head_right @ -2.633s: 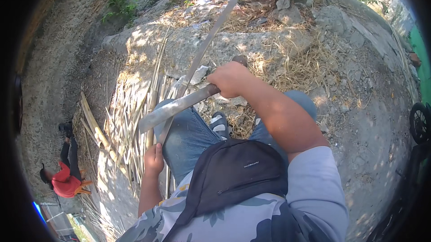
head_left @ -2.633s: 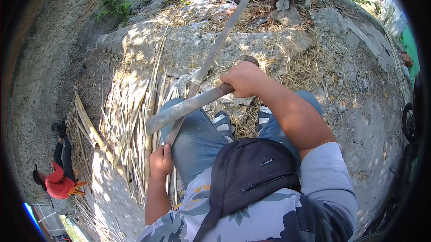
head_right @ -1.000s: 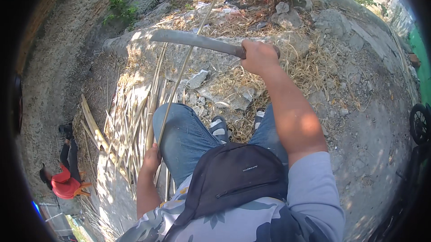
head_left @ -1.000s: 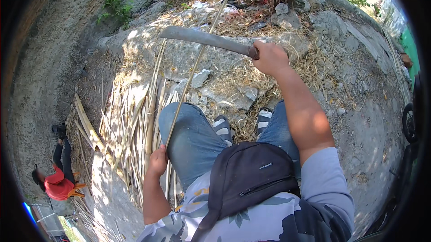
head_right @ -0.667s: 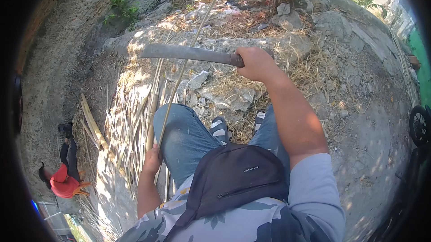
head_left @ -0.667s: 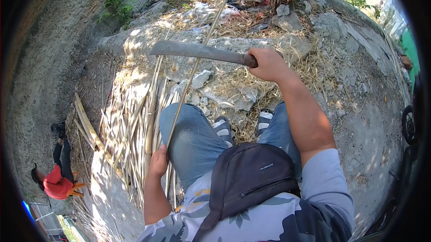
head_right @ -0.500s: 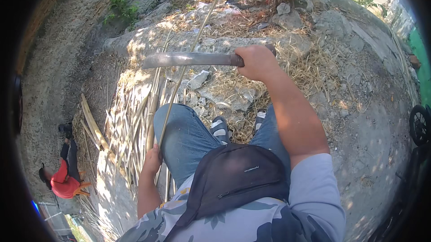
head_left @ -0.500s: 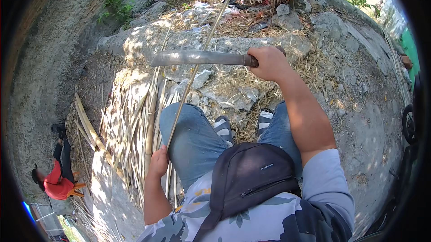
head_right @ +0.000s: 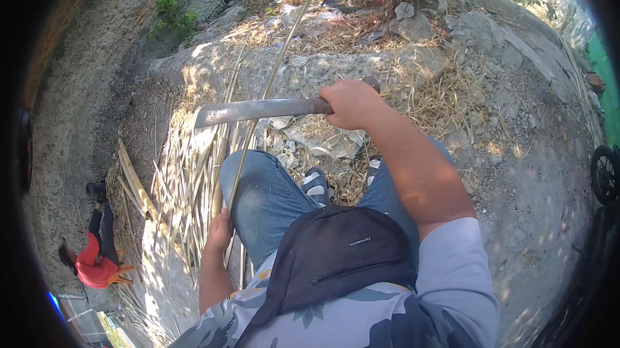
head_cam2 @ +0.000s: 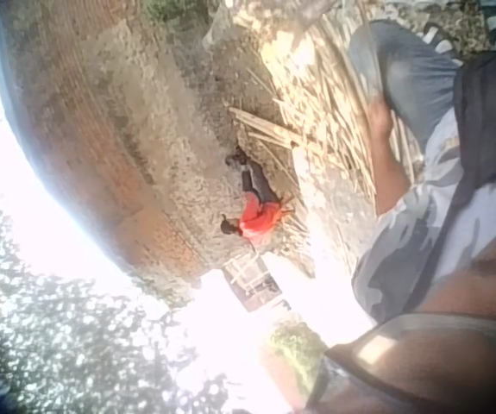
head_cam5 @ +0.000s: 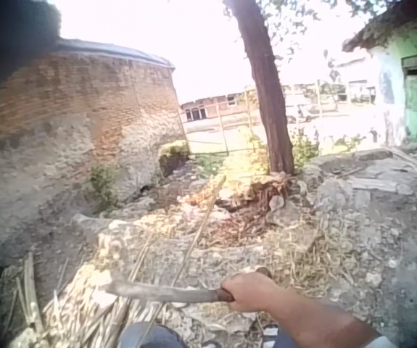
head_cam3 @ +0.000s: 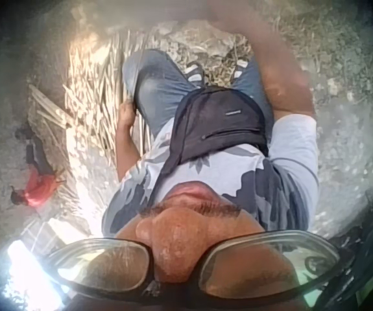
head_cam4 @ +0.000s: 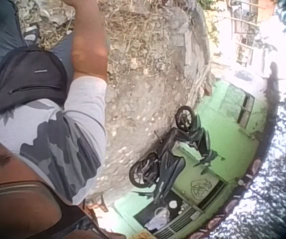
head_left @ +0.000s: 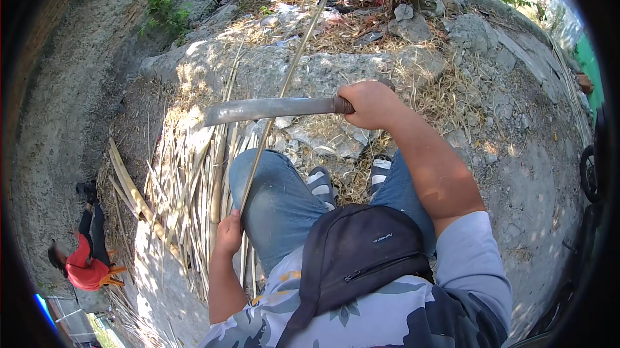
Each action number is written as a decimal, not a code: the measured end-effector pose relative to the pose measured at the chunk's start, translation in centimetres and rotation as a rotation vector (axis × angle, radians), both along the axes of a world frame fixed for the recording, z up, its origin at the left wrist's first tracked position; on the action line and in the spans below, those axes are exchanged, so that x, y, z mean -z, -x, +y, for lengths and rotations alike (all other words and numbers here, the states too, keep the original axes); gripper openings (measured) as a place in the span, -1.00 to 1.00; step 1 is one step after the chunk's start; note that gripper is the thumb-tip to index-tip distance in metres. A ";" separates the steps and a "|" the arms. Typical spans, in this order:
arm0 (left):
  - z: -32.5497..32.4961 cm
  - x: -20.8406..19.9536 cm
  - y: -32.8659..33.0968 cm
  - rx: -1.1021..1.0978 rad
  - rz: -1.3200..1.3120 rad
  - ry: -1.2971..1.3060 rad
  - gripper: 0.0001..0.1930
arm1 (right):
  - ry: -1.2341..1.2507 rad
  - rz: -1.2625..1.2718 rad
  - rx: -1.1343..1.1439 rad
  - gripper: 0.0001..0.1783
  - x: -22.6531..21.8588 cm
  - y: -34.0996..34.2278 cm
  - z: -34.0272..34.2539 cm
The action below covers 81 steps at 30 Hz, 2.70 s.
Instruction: The person shaves a bamboo strip using a machete, switches to a thinner bamboo strip, and scrapes along its length with the machete blade.
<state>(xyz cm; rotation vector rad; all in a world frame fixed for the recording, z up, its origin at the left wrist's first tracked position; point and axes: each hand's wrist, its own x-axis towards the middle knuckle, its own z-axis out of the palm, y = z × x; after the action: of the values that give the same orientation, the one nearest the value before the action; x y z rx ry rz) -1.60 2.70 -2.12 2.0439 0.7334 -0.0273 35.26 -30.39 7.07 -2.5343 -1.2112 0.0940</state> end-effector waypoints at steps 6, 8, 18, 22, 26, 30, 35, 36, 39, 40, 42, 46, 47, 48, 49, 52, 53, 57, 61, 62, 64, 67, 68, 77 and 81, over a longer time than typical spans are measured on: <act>0.1 0.2 0.2 0.032 -0.034 -0.021 -0.39 | 0.028 -0.019 -0.079 -0.71 -0.8 1.1 0.4; -0.1 0.1 0.1 0.011 -0.023 -0.033 -0.40 | 0.014 0.008 -0.074 -0.72 -0.6 1.1 0.4; -0.7 -0.4 -0.1 -0.004 -0.038 0.008 -0.42 | -0.027 0.042 -0.081 -0.68 -1.0 1.1 0.3; -0.9 -0.6 -0.1 -0.010 -0.034 0.023 -0.42 | -0.035 -0.093 -0.088 -0.65 -0.6 0.5 0.1; -0.6 -0.2 -0.1 -0.012 -0.023 -0.028 -0.42 | -0.058 -0.060 -0.083 -0.68 -0.4 0.9 0.2; -0.5 0.1 0.2 0.012 -0.044 -0.058 -0.43 | 0.067 0.115 -0.082 -0.71 -1.0 1.1 0.6; -0.7 -0.3 0.1 -0.019 0.001 -0.042 -0.34 | -0.015 0.138 -0.054 -0.70 0.0 0.9 0.4; -0.6 -0.2 0.2 -0.018 0.001 -0.042 -0.34 | -0.028 0.137 -0.073 -0.71 0.1 0.8 0.4; -0.5 0.2 0.4 -0.015 -0.014 -0.057 -0.35 | -0.020 0.144 -0.098 -0.72 -0.3 1.0 0.6; -0.5 0.2 0.4 -0.023 -0.012 -0.069 -0.35 | 0.001 0.151 -0.104 -0.73 -0.5 1.0 0.7; -0.4 0.4 0.4 -0.031 -0.008 -0.082 -0.34 | -0.005 0.143 -0.109 -0.73 -0.3 1.1 0.6; 0.1 1.2 0.6 -0.014 -0.007 -0.100 -0.34 | -0.010 0.104 -0.123 -0.73 -0.3 1.0 0.4; 0.1 1.2 0.6 -0.013 -0.020 -0.101 -0.34 | -0.010 0.106 -0.123 -0.73 -0.3 1.0 0.4; 0.0 1.1 0.5 -0.012 -0.019 -0.101 -0.34 | 0.005 0.108 -0.120 -0.72 -0.4 1.1 0.4; 0.0 0.9 0.5 -0.016 -0.002 -0.098 -0.35 | 0.020 0.111 -0.118 -0.72 -0.6 1.2 0.4; 0.0 0.9 0.6 -0.031 0.020 -0.094 -0.35 | 0.089 0.169 -0.115 -0.73 -0.8 1.2 0.7; -0.1 0.8 0.5 -0.040 0.027 -0.091 -0.36 | 0.089 0.170 -0.115 -0.73 -0.9 1.2 0.8; -0.7 0.4 0.3 -0.058 -0.015 -0.080 -0.36 | 0.095 0.208 -0.100 -0.72 -0.9 1.2 0.8; -0.7 0.3 0.3 -0.050 -0.031 -0.059 -0.38 | 0.072 0.199 -0.112 -0.70 -1.0 1.3 0.6; -0.8 0.1 0.2 -0.047 -0.011 -0.059 -0.38 | 0.071 0.199 -0.112 -0.70 -1.1 1.4 0.6; -0.7 0.4 0.3 -0.050 -0.028 -0.057 -0.39 | 0.088 0.230 -0.095 -0.69 -1.3 1.4 0.6; -0.5 0.8 0.4 -0.051 -0.053 -0.049 -0.39 | 0.053 0.247 -0.089 -0.66 -0.9 1.3 0.7; -0.4 0.9 0.4 -0.048 -0.062 -0.040 -0.40 | 0.053 0.247 -0.088 -0.66 -0.6 1.2 0.7; -0.4 0.6 0.3 0.000 -0.039 -0.108 -0.37 | -0.103 0.277 -0.091 -0.63 -1.3 1.2 -0.1; -1.1 -0.3 -0.1 0.006 -0.037 -0.133 -0.36 | 0.012 0.053 -0.081 -0.68 -2.3 2.3 0.3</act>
<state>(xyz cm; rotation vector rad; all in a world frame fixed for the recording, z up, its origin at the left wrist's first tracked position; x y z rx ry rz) -1.51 1.64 -1.82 2.1672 0.7228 0.0576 32.99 -30.14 9.33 -2.4766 -1.2967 0.1876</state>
